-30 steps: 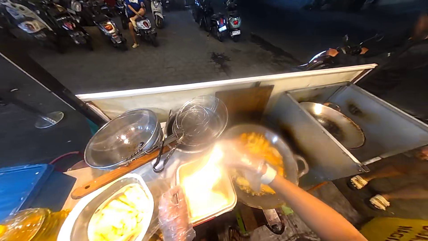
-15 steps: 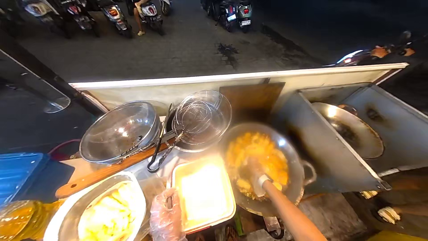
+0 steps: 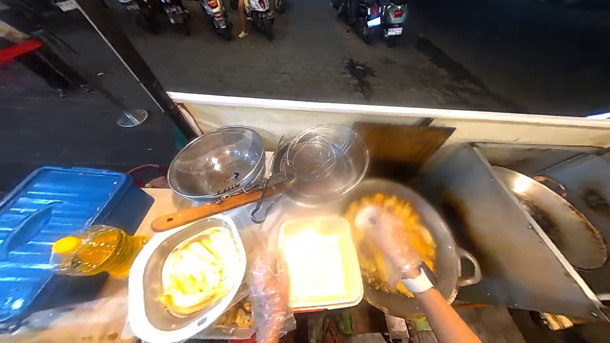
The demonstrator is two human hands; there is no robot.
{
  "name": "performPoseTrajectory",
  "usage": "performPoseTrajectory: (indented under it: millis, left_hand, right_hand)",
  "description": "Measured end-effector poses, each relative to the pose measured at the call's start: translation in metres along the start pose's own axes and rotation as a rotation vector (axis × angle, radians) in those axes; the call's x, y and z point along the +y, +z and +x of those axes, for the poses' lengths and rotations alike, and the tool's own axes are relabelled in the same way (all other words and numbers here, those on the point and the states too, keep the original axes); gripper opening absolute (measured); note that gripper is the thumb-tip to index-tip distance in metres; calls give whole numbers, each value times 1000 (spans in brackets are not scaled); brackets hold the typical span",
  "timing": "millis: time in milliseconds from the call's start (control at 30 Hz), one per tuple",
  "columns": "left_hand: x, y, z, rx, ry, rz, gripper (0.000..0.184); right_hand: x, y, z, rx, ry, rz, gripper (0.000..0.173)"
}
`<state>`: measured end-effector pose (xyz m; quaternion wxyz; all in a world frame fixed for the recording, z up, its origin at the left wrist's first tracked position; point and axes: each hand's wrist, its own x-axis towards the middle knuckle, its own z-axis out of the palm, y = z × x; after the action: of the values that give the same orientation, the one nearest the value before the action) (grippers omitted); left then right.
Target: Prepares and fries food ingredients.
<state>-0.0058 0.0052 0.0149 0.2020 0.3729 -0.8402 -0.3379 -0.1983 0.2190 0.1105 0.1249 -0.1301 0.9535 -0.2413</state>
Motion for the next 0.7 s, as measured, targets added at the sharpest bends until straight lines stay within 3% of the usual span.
performPoseTrajectory:
  millis: [133, 200, 300, 400, 467, 600, 700]
  left_hand:
    - [3, -2, -1, -8, -21, -6, 22]
    - [2, -2, -1, -13, -21, -1, 23]
    - [1, -3, 0, -22, -38, 18, 24]
    - [-1, 0, -2, -10, -39, 14, 25]
    - [-2, 0, -1, 3, -9, 3, 25]
    - [2, -4, -2, 1, -4, 8, 27]
    - [3, -4, -3, -11, -14, 22, 27]
  right_hand:
    - [-46, 62, -9, -408, -382, -134, 22]
    - [-53, 106, -18, -657, -453, -331, 30]
    - [-45, 149, -34, -819, -516, -552, 39]
    - [-53, 150, -34, -871, -524, -618, 29]
    - [-59, 143, -23, -809, -528, -561, 26]
    - [-68, 134, -10, -660, -426, -535, 39]
    - [-53, 149, -16, -718, -342, -558, 30]
